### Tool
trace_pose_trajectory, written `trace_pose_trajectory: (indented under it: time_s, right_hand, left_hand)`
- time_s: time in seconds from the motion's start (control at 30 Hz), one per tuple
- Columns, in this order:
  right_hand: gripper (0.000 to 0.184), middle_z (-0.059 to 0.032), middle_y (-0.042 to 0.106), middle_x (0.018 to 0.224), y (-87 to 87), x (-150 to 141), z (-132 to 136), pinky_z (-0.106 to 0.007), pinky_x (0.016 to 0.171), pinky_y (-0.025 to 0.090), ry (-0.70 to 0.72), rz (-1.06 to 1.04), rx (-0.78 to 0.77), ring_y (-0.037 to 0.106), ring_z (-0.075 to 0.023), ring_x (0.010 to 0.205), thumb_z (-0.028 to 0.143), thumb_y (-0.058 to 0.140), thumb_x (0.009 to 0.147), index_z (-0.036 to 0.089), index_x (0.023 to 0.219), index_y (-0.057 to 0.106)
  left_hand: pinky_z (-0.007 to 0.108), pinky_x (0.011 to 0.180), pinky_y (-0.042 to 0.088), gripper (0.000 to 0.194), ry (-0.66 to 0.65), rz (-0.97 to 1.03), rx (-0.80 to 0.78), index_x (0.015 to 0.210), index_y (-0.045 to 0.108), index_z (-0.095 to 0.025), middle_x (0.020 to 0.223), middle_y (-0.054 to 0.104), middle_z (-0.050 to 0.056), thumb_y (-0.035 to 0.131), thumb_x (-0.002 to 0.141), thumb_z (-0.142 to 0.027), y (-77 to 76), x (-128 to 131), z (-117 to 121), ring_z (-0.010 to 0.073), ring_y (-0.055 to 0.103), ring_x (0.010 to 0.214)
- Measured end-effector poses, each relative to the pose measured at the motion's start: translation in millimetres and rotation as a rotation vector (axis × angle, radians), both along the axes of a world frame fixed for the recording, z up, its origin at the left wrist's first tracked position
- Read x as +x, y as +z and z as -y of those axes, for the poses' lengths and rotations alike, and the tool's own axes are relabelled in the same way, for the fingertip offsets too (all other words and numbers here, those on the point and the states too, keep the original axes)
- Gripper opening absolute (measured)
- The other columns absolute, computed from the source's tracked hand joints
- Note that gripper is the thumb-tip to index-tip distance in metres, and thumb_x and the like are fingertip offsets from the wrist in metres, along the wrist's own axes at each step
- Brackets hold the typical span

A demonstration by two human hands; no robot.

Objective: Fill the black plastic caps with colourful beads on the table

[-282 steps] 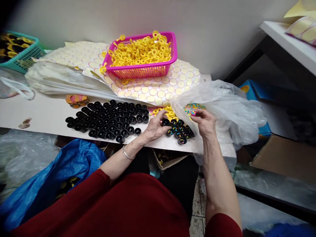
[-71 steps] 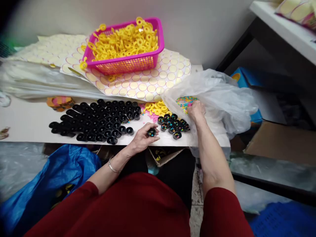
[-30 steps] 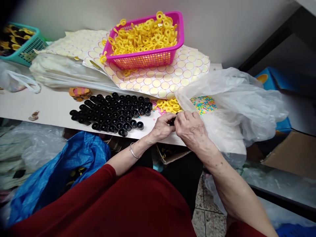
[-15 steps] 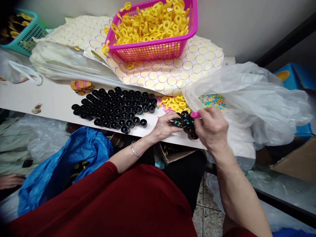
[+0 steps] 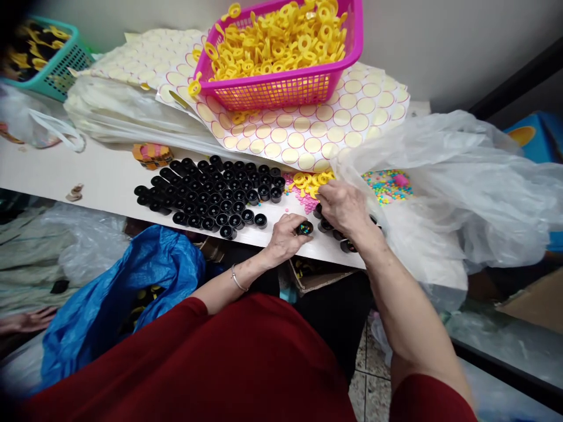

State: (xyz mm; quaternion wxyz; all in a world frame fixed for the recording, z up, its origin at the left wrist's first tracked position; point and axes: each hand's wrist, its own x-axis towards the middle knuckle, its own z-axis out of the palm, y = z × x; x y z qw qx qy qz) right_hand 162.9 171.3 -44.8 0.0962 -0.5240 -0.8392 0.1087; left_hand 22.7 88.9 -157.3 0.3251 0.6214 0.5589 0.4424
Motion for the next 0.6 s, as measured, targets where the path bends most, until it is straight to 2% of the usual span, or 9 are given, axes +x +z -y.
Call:
trace_pose_trajectory:
  time_s: [0.1, 0.23, 0.33, 0.43, 0.53, 0.6]
  right_hand:
    - [0.022, -0.0110, 0.073, 0.100, -2.1, -12, -10, -0.037, 0.086, 0.051, -0.053, -0.030, -0.021, 0.067, -0.0261, 0.097, 0.027, 0.048, 0.090, 0.022, 0.085, 0.069]
    - [0.024, -0.0090, 0.075, 0.106, 5.5, 4, -2, -0.040, 0.089, 0.053, -0.209, -0.223, 0.054, 0.069, -0.0271, 0.097, 0.032, 0.049, 0.090, 0.024, 0.093, 0.071]
    - [0.026, -0.0081, 0.075, 0.097, 8.4, 21, 24, -0.046, 0.086, 0.055, -0.263, -0.242, 0.106, 0.070, -0.0304, 0.094, 0.040, 0.048, 0.091, 0.029, 0.088, 0.071]
    - [0.027, -0.0092, 0.073, 0.088, 0.3, 35, 58, -0.047, 0.082, 0.056, -0.293, -0.264, 0.162, 0.071, -0.0313, 0.088, 0.041, 0.048, 0.092, 0.028, 0.085, 0.070]
    - [0.023, -0.0080, 0.073, 0.088, -18.3, 41, 89, -0.045, 0.080, 0.057, -0.279, -0.302, 0.259, 0.072, -0.0286, 0.085, 0.038, 0.050, 0.095, 0.028, 0.086, 0.069]
    - [0.016, -0.0070, 0.074, 0.087, -33.7, 37, 105, -0.041, 0.076, 0.058, -0.199, -0.351, 0.333, 0.072, -0.0252, 0.081, 0.033, 0.054, 0.095, 0.027, 0.088, 0.067]
  left_hand:
    - [0.041, 0.093, 0.044, 0.029, -0.016, -0.031, -0.014, 0.097, 0.072, -0.020, 0.093, 0.066, 0.005, 0.081, 0.069, -0.019, -2.2, 0, -2, 0.0237, 0.056, 0.092]
    - [0.041, 0.091, 0.045, 0.030, -0.028, -0.043, -0.056, 0.100, 0.071, -0.021, 0.093, 0.064, 0.005, 0.078, 0.071, -0.021, -3.0, 1, -8, 0.0255, 0.056, 0.095]
    - [0.038, 0.087, 0.048, 0.039, -0.050, 0.000, -0.070, 0.106, 0.069, -0.021, 0.095, 0.064, 0.005, 0.078, 0.069, -0.020, -3.3, 2, -15, 0.0254, 0.058, 0.094]
    - [0.036, 0.083, 0.050, 0.046, -0.086, 0.049, -0.033, 0.114, 0.065, -0.020, 0.099, 0.065, 0.006, 0.076, 0.069, -0.017, -2.4, 1, -14, 0.0242, 0.059, 0.092]
    - [0.037, 0.087, 0.050, 0.035, -0.038, -0.013, 0.085, 0.115, 0.065, -0.017, 0.103, 0.067, 0.011, 0.064, 0.081, -0.019, -0.1, -5, 4, 0.0252, 0.061, 0.096]
    - [0.039, 0.087, 0.050, 0.028, 0.004, -0.113, 0.162, 0.112, 0.068, -0.016, 0.103, 0.069, 0.013, 0.054, 0.089, -0.022, 0.3, -13, 25, 0.0252, 0.062, 0.094]
